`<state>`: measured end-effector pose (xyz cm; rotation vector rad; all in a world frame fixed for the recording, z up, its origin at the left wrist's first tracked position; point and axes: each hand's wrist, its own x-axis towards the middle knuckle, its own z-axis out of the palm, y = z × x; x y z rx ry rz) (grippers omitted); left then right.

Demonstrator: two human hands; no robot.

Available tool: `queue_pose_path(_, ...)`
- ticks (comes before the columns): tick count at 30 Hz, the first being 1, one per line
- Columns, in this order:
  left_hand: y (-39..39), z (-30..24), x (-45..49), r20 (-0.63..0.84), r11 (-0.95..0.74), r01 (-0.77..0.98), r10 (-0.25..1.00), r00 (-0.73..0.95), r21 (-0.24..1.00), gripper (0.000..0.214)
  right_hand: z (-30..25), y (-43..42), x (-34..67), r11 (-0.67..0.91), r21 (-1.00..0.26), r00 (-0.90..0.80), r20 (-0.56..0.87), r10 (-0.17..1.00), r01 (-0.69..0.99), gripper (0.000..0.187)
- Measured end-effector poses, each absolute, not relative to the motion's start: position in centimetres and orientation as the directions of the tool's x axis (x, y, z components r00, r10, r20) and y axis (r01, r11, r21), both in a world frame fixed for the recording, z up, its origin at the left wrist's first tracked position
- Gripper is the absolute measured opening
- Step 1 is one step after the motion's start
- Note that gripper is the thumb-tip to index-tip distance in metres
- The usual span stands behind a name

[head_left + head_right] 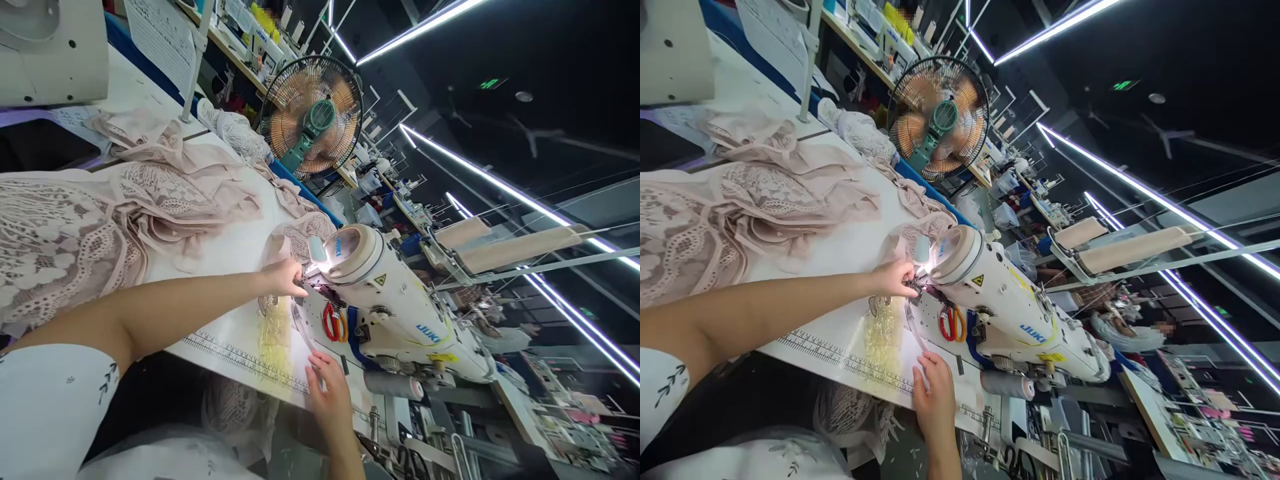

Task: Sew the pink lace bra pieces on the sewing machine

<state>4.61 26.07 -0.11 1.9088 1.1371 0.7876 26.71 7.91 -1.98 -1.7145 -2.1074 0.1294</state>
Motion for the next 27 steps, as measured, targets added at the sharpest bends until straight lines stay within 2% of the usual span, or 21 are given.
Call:
queue_pose_path(2,25.0,0.0,5.4,0.127,-0.27,0.451,0.938,0.323,0.85,0.033,-2.0,8.0,26.3,0.255,-0.322,-0.169,0.274,0.947,0.912,0.025)
queue_pose_path(5,24.1,0.2,6.0,0.156,-0.255,0.444,0.956,0.247,0.859,0.02,-2.2,8.1,25.6,0.261,-0.318,-0.177,0.27,0.947,0.912,0.024)
queue_pose_path(7,23.9,0.2,6.0,0.18,-0.275,0.412,0.95,0.254,0.869,0.01,-2.2,8.1,25.1,0.266,-0.305,-0.184,0.272,0.945,0.915,0.023)
queue_pose_path(12,24.4,0.4,5.3,0.201,-0.293,0.268,0.925,0.323,0.918,0.015,0.6,8.4,24.7,0.379,-0.211,-0.301,0.325,0.896,0.901,0.015)
queue_pose_path(16,25.7,0.6,4.5,0.14,-0.203,0.077,0.861,0.488,0.976,0.014,7.3,9.8,23.1,0.502,0.03,-0.439,0.532,0.724,0.865,0.018)
queue_pose_path(19,26.8,0.6,3.3,0.056,-0.045,-0.034,0.742,0.668,0.998,0.014,12.1,12.5,20.0,0.482,0.257,-0.527,0.611,0.591,0.838,0.023)
queue_pose_path(21,27.5,0.6,2.4,0.013,0.054,-0.064,0.658,0.753,0.996,0.015,14.2,15.2,17.9,0.44,0.391,-0.588,0.566,0.577,0.808,0.025)
queue_pose_path(23,28.0,0.5,1.6,-0.007,0.12,-0.08,0.595,0.804,0.99,0.016,15.5,17.9,16.6,0.417,0.472,-0.62,0.456,0.638,0.777,0.034)
queue_pose_path(27,28.7,0.2,0.8,-0.008,0.184,-0.101,0.514,0.858,0.978,0.02,18.2,21.6,17.0,0.413,0.499,-0.581,0.246,0.776,0.762,0.043)
